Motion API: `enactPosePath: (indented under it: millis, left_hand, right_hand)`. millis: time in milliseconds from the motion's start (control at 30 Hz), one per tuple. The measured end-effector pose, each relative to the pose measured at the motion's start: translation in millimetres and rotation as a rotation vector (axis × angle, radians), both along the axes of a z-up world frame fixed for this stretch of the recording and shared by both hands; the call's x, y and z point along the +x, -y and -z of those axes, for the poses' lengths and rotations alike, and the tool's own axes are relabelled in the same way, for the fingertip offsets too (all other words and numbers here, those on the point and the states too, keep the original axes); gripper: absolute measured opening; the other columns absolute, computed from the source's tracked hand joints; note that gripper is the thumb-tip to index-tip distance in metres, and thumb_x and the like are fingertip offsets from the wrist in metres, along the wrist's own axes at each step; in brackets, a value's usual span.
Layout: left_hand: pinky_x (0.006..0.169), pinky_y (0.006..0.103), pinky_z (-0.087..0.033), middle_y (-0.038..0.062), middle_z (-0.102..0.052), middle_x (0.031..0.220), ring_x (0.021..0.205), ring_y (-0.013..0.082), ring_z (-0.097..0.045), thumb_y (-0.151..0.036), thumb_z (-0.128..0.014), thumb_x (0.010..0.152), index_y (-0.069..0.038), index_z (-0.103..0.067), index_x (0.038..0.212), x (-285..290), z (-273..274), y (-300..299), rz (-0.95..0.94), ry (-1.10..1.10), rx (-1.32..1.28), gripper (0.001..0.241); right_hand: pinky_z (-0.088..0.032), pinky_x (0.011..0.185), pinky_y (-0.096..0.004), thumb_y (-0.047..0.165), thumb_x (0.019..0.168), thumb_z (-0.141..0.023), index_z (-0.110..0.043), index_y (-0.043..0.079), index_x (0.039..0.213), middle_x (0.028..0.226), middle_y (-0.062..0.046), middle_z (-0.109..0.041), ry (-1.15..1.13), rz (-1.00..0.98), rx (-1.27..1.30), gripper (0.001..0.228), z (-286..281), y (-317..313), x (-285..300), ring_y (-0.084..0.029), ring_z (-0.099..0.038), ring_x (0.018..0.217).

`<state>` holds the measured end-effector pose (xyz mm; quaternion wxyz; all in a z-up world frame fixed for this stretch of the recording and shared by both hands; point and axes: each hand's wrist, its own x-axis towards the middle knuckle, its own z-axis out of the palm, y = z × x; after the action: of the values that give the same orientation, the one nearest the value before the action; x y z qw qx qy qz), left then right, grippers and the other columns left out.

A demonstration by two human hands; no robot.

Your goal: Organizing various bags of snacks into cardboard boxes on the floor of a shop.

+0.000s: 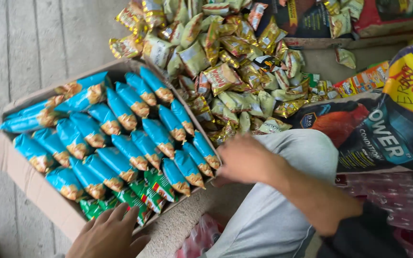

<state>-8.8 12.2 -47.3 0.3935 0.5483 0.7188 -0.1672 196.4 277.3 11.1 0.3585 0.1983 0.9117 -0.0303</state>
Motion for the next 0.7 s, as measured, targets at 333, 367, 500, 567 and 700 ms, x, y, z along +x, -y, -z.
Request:
enactPosePath:
  millis: [333, 367, 500, 567, 700]
  left_hand:
    - [0.123, 0.0504, -0.030, -0.001, -0.029, 0.164, 0.153, 0.0238, -0.029, -0.087, -0.058, 0.081, -0.035, -0.029, 0.157, 0, 43, -17, 0.037, -0.148, -0.251, 0.096]
    - [0.123, 0.0515, -0.030, -0.002, -0.028, 0.163, 0.153, 0.0238, -0.030, -0.088, -0.059, 0.080, -0.038, -0.029, 0.156, 1, 49, -19, 0.045, -0.152, -0.247, 0.096]
    - [0.115, 0.0538, -0.040, -0.008, -0.043, 0.154, 0.140, 0.0208, -0.049, -0.078, -0.057, 0.078, -0.048, -0.040, 0.149, -11, 164, 41, 0.110, -0.208, 0.040, 0.079]
    - [0.115, 0.0525, -0.044, -0.011, -0.050, 0.151, 0.135, 0.0179, -0.056, -0.075, -0.058, 0.079, -0.051, -0.046, 0.148, -13, 191, 54, 0.117, -0.252, 0.156, 0.074]
    - [0.117, 0.0490, -0.045, -0.012, -0.050, 0.149, 0.136, 0.0164, -0.056, -0.084, -0.060, 0.071, -0.050, -0.047, 0.145, -1, 142, 28, 0.077, -0.295, 0.100, 0.083]
  right_hand:
    - [-0.047, 0.089, -0.052, 0.032, 0.084, -0.070, -0.066, 0.004, 0.124, 0.109, -0.019, -0.066, -0.521, -0.241, -0.508, 0.048, -1, 45, 22, -0.038, -0.063, 0.104]
    - [-0.046, 0.091, -0.052, 0.027, 0.082, -0.071, -0.066, 0.003, 0.118, 0.109, -0.020, -0.066, -0.440, -0.228, -0.376, 0.044, 2, 44, 24, -0.038, -0.062, 0.105]
    - [-0.046, 0.091, -0.053, 0.029, 0.080, -0.068, -0.066, 0.002, 0.118, 0.103, -0.020, -0.067, -0.546, -0.178, -0.323, 0.047, 0, 42, 29, -0.038, -0.063, 0.103]
    - [-0.047, 0.085, -0.051, 0.024, 0.084, -0.063, -0.066, 0.000, 0.118, 0.101, -0.020, -0.066, -0.611, -0.272, -0.263, 0.042, -4, 45, 32, -0.038, -0.063, 0.097]
    - [-0.047, 0.082, -0.050, 0.023, 0.086, -0.060, -0.066, 0.000, 0.121, 0.097, -0.020, -0.065, -0.580, -0.332, -0.379, 0.042, -5, 47, 37, -0.037, -0.063, 0.094]
